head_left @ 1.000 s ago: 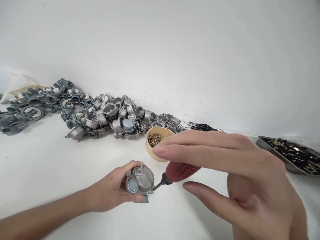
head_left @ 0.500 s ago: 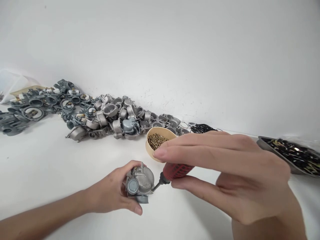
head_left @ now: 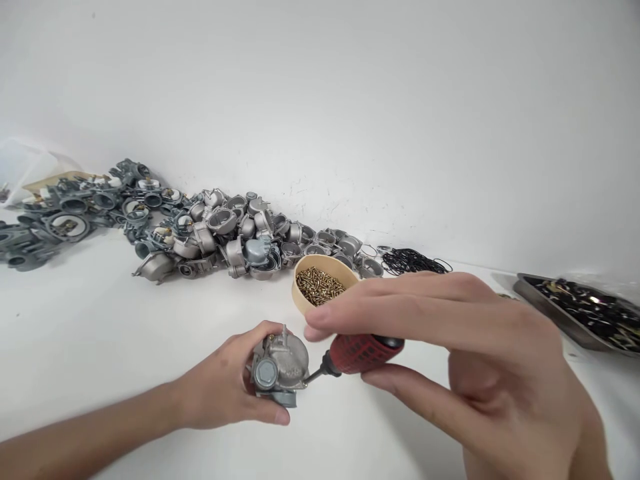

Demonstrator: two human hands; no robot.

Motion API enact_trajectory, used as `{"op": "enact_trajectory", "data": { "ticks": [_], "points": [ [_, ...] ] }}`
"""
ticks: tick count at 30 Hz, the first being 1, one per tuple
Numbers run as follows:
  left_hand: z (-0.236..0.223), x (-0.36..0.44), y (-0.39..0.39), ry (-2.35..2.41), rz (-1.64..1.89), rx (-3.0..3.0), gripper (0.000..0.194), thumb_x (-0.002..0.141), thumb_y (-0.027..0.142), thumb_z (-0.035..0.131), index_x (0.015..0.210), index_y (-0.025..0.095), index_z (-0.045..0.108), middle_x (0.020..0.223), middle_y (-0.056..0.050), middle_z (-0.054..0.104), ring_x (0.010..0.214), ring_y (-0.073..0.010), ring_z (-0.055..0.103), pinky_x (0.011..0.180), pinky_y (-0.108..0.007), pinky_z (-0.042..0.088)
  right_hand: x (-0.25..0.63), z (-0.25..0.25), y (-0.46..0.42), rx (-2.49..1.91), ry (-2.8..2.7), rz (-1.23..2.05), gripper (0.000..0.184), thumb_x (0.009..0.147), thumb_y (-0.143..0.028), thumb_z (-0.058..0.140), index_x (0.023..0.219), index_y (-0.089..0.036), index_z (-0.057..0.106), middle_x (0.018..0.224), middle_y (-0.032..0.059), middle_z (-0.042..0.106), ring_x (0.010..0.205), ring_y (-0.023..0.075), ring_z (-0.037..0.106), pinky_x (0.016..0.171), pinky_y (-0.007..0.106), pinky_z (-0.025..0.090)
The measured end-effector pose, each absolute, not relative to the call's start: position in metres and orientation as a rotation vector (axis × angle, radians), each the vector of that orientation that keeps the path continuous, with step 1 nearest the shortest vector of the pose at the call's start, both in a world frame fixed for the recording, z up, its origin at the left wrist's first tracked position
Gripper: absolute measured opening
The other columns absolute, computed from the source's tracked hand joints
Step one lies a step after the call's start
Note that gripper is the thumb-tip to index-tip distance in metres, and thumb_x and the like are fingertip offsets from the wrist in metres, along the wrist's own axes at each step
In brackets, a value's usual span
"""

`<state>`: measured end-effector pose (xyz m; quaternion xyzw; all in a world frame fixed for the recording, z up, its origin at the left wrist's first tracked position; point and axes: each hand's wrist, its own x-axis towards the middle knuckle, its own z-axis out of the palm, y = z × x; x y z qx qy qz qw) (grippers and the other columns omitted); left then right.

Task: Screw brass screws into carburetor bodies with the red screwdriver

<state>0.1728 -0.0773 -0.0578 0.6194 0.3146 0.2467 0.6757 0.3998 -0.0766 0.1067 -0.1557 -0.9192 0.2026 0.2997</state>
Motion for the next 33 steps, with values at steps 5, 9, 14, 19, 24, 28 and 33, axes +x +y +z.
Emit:
{"op": "enact_trajectory", "data": {
  "ticks": [5,9,14,19,24,28,33],
  "points": [
    [-0.056,0.173,-0.076,0.711,0.554,1.376,0.069,0.070,0.023,0.092,0.128,0.021,0.055,0.104,-0.004,0.073,0.092,-0.0256,0.069,0.078,-0.036,0.057,0.398,0.107,-0.071,-0.390,-2.443,0.457,0.027,0.093,-0.012,0.076,0.120,-0.013,0.071,0.089,0.0051,0.075,0.079,0.0122,0.071,0.077,0.023,0.063],
    [-0.056,0.173,-0.075,0.732,0.544,1.408,0.069,0.070,0.025,0.092,0.128,0.022,0.055,0.101,-0.003,0.073,0.090,-0.0252,0.068,0.074,-0.034,0.056,0.397,0.108,-0.071,-0.428,-2.482,0.455,0.024,0.098,-0.009,0.066,0.121,-0.015,0.071,0.099,0.0078,0.076,0.083,0.0120,0.073,0.078,0.023,0.064],
    [-0.059,0.172,-0.074,0.688,0.557,1.385,0.069,0.069,0.024,0.093,0.127,0.021,0.056,0.099,-0.002,0.072,0.087,-0.0231,0.067,0.075,-0.033,0.054,0.400,0.105,-0.066,-0.292,-2.477,0.571,0.023,0.100,-0.004,0.059,0.117,-0.013,0.071,0.102,0.0088,0.078,0.082,0.0110,0.074,0.079,0.023,0.064],
    [-0.056,0.173,-0.075,0.716,0.547,1.327,0.069,0.068,0.021,0.094,0.127,0.022,0.057,0.101,-0.002,0.072,0.090,-0.0233,0.068,0.079,-0.034,0.055,0.395,0.099,-0.061,-0.352,-2.358,0.495,0.020,0.092,-0.011,0.077,0.112,-0.014,0.073,0.089,0.0039,0.078,0.069,0.0096,0.072,0.066,0.020,0.063],
    [-0.058,0.173,-0.075,0.777,0.618,1.310,0.072,0.066,0.022,0.095,0.126,0.022,0.055,0.103,-0.001,0.071,0.088,-0.0225,0.067,0.079,-0.034,0.054,0.392,0.097,-0.064,-0.475,-2.304,0.374,0.025,0.089,-0.009,0.079,0.112,-0.016,0.075,0.079,0.0006,0.077,0.063,0.0106,0.069,0.058,0.021,0.061],
    [-0.062,0.174,-0.076,0.844,0.675,1.333,0.070,0.067,0.025,0.094,0.125,0.023,0.055,0.105,-0.001,0.069,0.089,-0.0225,0.066,0.076,-0.032,0.052,0.392,0.094,-0.065,-0.554,-2.279,0.288,0.026,0.089,-0.012,0.079,0.114,-0.019,0.075,0.082,0.0011,0.079,0.063,0.0118,0.071,0.059,0.023,0.062],
    [-0.064,0.176,-0.078,0.886,0.720,1.325,0.074,0.067,0.029,0.093,0.128,0.024,0.052,0.106,-0.003,0.071,0.092,-0.0259,0.068,0.078,-0.035,0.055,0.391,0.093,-0.066,-0.621,-2.312,0.235,0.023,0.094,-0.022,0.076,0.117,-0.022,0.075,0.086,0.0023,0.080,0.063,0.0132,0.071,0.061,0.025,0.063]
  ]
}}
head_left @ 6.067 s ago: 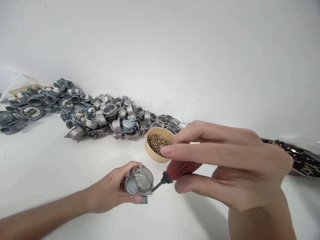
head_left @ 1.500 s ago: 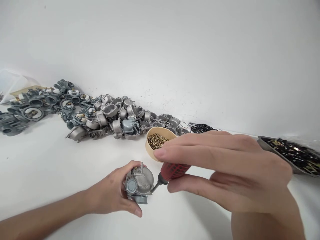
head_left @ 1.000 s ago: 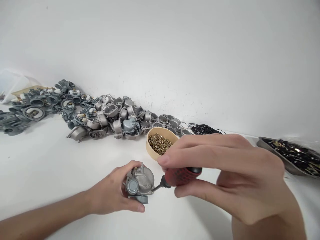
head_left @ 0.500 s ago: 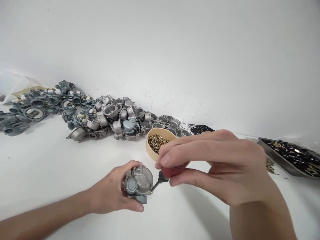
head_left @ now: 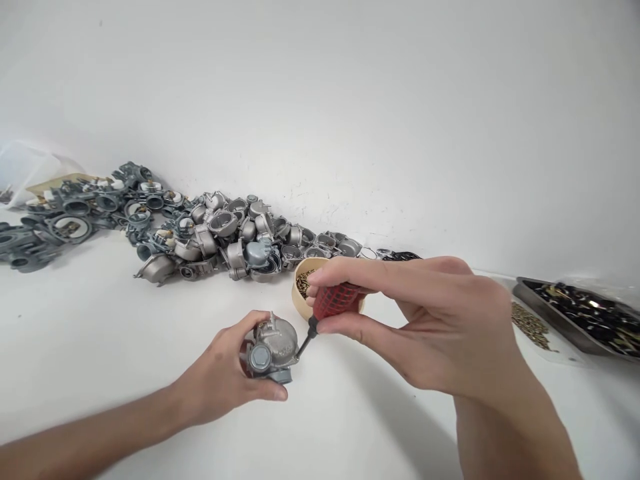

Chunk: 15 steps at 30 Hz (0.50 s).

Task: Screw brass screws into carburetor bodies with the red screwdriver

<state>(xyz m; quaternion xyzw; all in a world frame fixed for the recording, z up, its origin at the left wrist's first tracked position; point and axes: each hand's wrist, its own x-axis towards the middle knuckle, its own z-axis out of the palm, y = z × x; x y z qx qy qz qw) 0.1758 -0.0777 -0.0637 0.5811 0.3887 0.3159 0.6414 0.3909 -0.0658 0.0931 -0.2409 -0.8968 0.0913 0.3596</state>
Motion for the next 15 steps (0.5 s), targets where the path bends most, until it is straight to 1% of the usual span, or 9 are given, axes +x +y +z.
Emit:
{"op": "enact_trajectory", "data": {
  "ticks": [2,4,6,8,9,10,11,13,15],
  "points": [
    [-0.065,0.177,-0.078,0.903,0.726,1.337,0.074,0.069,0.032,0.092,0.130,0.025,0.051,0.106,-0.004,0.072,0.094,-0.0269,0.068,0.080,-0.037,0.055,0.389,0.093,-0.066,-0.676,-2.278,0.149,0.023,0.092,-0.026,0.079,0.114,-0.023,0.075,0.082,0.0007,0.079,0.057,0.0118,0.068,0.056,0.024,0.060],
    [-0.069,0.177,-0.078,0.935,0.733,1.380,0.076,0.072,0.034,0.091,0.134,0.026,0.047,0.109,-0.005,0.071,0.097,-0.0273,0.068,0.083,-0.038,0.056,0.388,0.094,-0.065,-0.692,-2.247,0.075,0.027,0.087,-0.027,0.085,0.112,-0.024,0.076,0.075,-0.0023,0.077,0.052,0.0100,0.064,0.052,0.022,0.056],
    [-0.075,0.175,-0.077,0.988,0.756,1.476,0.082,0.073,0.037,0.091,0.140,0.029,0.042,0.114,-0.006,0.069,0.091,-0.0249,0.068,0.082,-0.039,0.055,0.389,0.095,-0.063,-0.660,-2.259,0.068,0.033,0.083,-0.026,0.089,0.113,-0.023,0.075,0.073,-0.0036,0.076,0.054,0.0093,0.064,0.053,0.021,0.054],
    [-0.082,0.173,-0.076,1.027,0.783,1.623,0.088,0.075,0.041,0.089,0.145,0.032,0.038,0.116,-0.006,0.067,0.079,-0.0214,0.066,0.079,-0.039,0.055,0.389,0.095,-0.061,-0.627,-2.290,0.095,0.036,0.082,-0.023,0.089,0.116,-0.022,0.075,0.076,-0.0028,0.077,0.059,0.0101,0.067,0.057,0.022,0.055],
    [-0.084,0.172,-0.075,1.046,0.794,1.710,0.087,0.076,0.043,0.088,0.146,0.033,0.037,0.114,-0.005,0.067,0.075,-0.0207,0.065,0.077,-0.039,0.054,0.389,0.094,-0.060,-0.624,-2.294,0.103,0.037,0.083,-0.023,0.088,0.117,-0.022,0.075,0.077,-0.0024,0.077,0.060,0.0106,0.068,0.058,0.022,0.055],
    [-0.086,0.171,-0.075,1.062,0.809,1.803,0.085,0.078,0.045,0.087,0.146,0.034,0.036,0.114,-0.005,0.067,0.075,-0.0215,0.065,0.078,-0.040,0.054,0.389,0.094,-0.060,-0.622,-2.292,0.109,0.037,0.084,-0.022,0.087,0.118,-0.022,0.075,0.078,-0.0022,0.077,0.061,0.0109,0.068,0.059,0.023,0.056],
    [-0.086,0.170,-0.075,1.073,0.832,1.895,0.083,0.080,0.046,0.085,0.146,0.034,0.036,0.115,-0.006,0.067,0.080,-0.0240,0.066,0.080,-0.041,0.055,0.389,0.093,-0.060,-0.619,-2.291,0.124,0.036,0.085,-0.021,0.086,0.119,-0.023,0.074,0.079,-0.0019,0.078,0.061,0.0112,0.067,0.059,0.024,0.056],
    [-0.085,0.169,-0.075,1.067,0.909,2.058,0.079,0.083,0.045,0.083,0.146,0.034,0.036,0.126,-0.010,0.064,0.102,-0.0311,0.067,0.090,-0.045,0.055,0.388,0.092,-0.059,-0.608,-2.289,0.166,0.035,0.088,-0.020,0.083,0.121,-0.023,0.074,0.081,-0.0015,0.077,0.061,0.0112,0.067,0.058,0.024,0.055],
    [-0.081,0.168,-0.076,0.984,1.002,2.170,0.080,0.086,0.039,0.082,0.149,0.033,0.034,0.141,-0.014,0.055,0.127,-0.0365,0.057,0.103,-0.047,0.052,0.387,0.090,-0.059,-0.593,-2.287,0.196,0.035,0.089,-0.018,0.082,0.123,-0.022,0.073,0.084,-0.0007,0.078,0.062,0.0105,0.066,0.058,0.024,0.054]
  ]
}}
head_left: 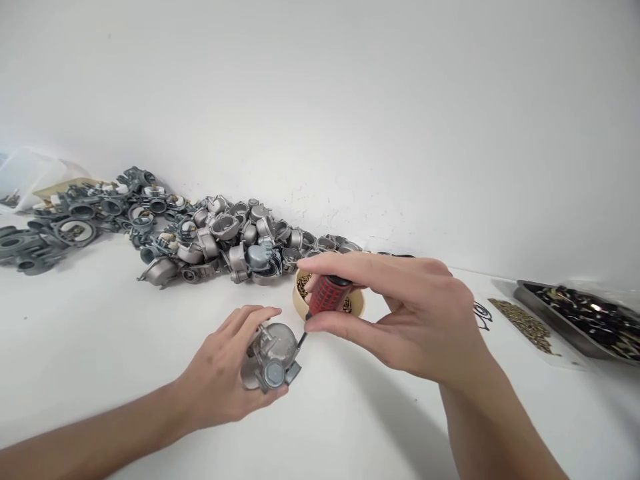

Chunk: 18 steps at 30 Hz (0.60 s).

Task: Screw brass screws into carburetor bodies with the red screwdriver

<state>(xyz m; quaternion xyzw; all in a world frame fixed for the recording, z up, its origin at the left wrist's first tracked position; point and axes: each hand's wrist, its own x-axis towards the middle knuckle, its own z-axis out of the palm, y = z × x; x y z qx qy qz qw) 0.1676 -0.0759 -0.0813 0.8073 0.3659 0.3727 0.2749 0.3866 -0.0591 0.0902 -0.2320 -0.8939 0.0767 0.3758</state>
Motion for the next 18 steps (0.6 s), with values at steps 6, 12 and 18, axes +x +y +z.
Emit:
{"op": "enact_trajectory", "data": {
  "ticks": [6,12,18],
  "points": [
    [-0.080,0.163,-0.075,0.727,1.024,2.222,0.061,0.090,0.027,0.077,0.143,0.034,0.048,0.156,-0.013,0.042,0.138,-0.0357,0.053,0.113,-0.048,0.049,0.386,0.088,-0.057,-0.596,-2.288,0.170,0.036,0.090,-0.015,0.080,0.124,-0.021,0.071,0.089,-0.0009,0.079,0.067,0.0096,0.067,0.061,0.023,0.055],
    [-0.080,0.160,-0.069,0.798,1.095,2.327,0.069,0.078,0.056,0.087,0.135,0.032,0.056,0.154,-0.013,0.046,0.107,-0.0307,0.069,0.090,-0.047,0.061,0.388,0.088,-0.054,-0.607,-2.240,0.038,0.038,0.088,-0.015,0.082,0.123,-0.024,0.073,0.095,-0.0004,0.081,0.075,0.0135,0.075,0.069,0.026,0.063],
    [-0.076,0.152,-0.068,0.914,1.120,2.424,0.063,0.079,0.055,0.083,0.131,0.032,0.055,0.143,-0.010,0.058,0.080,-0.0214,0.070,0.068,-0.035,0.059,0.388,0.095,-0.058,-0.581,-1.988,0.083,0.048,0.079,-0.011,0.087,0.122,-0.029,0.076,0.090,0.0003,0.080,0.075,0.0194,0.076,0.067,0.035,0.067]
  ]
}}
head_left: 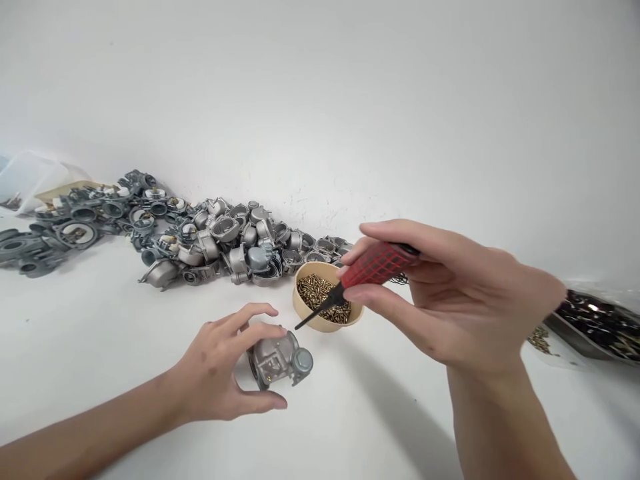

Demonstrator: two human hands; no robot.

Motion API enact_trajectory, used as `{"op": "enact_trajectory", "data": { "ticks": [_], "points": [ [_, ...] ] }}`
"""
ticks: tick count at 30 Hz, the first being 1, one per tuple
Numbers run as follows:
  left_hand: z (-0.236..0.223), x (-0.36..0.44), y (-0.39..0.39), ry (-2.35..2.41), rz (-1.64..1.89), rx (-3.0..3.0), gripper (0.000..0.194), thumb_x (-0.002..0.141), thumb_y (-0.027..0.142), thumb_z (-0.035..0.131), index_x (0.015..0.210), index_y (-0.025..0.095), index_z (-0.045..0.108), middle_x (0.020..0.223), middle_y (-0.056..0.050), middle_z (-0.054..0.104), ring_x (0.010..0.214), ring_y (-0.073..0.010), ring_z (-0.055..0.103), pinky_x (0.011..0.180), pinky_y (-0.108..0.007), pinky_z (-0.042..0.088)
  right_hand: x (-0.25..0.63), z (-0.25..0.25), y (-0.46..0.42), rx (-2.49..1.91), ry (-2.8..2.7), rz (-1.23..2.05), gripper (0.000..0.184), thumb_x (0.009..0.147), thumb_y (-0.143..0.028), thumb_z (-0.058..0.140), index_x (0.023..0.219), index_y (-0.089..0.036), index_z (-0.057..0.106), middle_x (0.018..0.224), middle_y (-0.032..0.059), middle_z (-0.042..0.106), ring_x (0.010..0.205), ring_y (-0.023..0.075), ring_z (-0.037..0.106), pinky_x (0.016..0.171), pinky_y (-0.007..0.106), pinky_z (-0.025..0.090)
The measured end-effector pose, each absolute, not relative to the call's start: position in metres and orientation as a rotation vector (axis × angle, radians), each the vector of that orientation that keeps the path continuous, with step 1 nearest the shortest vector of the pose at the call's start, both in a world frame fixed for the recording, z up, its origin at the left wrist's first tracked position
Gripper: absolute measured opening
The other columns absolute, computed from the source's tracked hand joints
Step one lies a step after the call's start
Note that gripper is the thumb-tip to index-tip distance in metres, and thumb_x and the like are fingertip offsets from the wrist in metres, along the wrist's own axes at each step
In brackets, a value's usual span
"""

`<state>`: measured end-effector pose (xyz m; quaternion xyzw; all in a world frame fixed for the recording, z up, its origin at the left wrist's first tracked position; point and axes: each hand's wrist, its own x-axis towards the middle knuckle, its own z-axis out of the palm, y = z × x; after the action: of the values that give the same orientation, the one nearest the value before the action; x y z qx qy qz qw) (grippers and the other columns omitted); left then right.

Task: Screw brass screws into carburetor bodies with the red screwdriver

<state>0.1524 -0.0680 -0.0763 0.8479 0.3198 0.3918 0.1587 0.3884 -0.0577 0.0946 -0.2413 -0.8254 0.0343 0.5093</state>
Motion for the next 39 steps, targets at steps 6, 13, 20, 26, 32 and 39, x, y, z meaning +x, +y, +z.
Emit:
{"op": "enact_trajectory", "data": {
  "ticks": [6,13,20,26,32,39],
  "points": [
    [-0.081,0.156,-0.071,0.897,1.116,2.324,0.051,0.088,0.036,0.075,0.129,0.032,0.047,0.130,-0.005,0.065,0.055,-0.0107,0.052,0.055,-0.027,0.050,0.383,0.095,-0.062,-0.454,-2.068,0.247,0.049,0.077,-0.011,0.089,0.123,-0.024,0.076,0.088,0.0025,0.079,0.072,0.0185,0.075,0.062,0.032,0.066],
    [-0.080,0.162,-0.074,0.945,1.044,2.247,0.054,0.084,0.035,0.080,0.125,0.032,0.046,0.097,0.005,0.067,0.055,-0.0121,0.051,0.057,-0.025,0.046,0.378,0.087,-0.059,-0.360,-2.131,0.352,0.039,0.082,-0.009,0.086,0.119,-0.016,0.076,0.079,0.0038,0.078,0.067,0.0173,0.072,0.057,0.031,0.060],
    [-0.079,0.164,-0.073,0.964,1.017,2.193,0.056,0.081,0.034,0.083,0.124,0.034,0.047,0.083,0.009,0.061,0.056,-0.0128,0.052,0.059,-0.024,0.046,0.375,0.084,-0.058,-0.367,-2.131,0.375,0.039,0.082,-0.009,0.085,0.119,-0.016,0.075,0.080,0.0031,0.078,0.068,0.0172,0.073,0.056,0.030,0.060],
    [-0.078,0.164,-0.072,0.975,0.994,2.160,0.058,0.080,0.034,0.085,0.125,0.034,0.049,0.071,0.012,0.057,0.055,-0.0136,0.055,0.060,-0.023,0.046,0.380,0.086,-0.060,-0.361,-2.161,0.449,0.037,0.085,-0.006,0.081,0.122,-0.009,0.073,0.084,0.0064,0.078,0.070,0.0162,0.073,0.060,0.030,0.062],
    [-0.080,0.163,-0.070,0.920,0.962,2.050,0.054,0.081,0.035,0.084,0.121,0.033,0.049,0.073,0.011,0.062,0.051,-0.0116,0.048,0.054,-0.021,0.042,0.385,0.088,-0.060,-0.339,-2.218,0.492,0.039,0.089,-0.003,0.074,0.128,-0.008,0.070,0.094,0.0085,0.080,0.076,0.0155,0.075,0.066,0.028,0.065],
    [-0.084,0.161,-0.070,0.919,0.964,2.047,0.054,0.082,0.041,0.082,0.124,0.029,0.051,0.085,0.005,0.070,0.053,-0.0123,0.051,0.055,-0.024,0.045,0.383,0.090,-0.065,-0.337,-2.269,0.594,0.040,0.094,0.000,0.060,0.131,-0.011,0.068,0.107,0.0100,0.079,0.082,0.0147,0.075,0.079,0.030,0.068]
  ]
}}
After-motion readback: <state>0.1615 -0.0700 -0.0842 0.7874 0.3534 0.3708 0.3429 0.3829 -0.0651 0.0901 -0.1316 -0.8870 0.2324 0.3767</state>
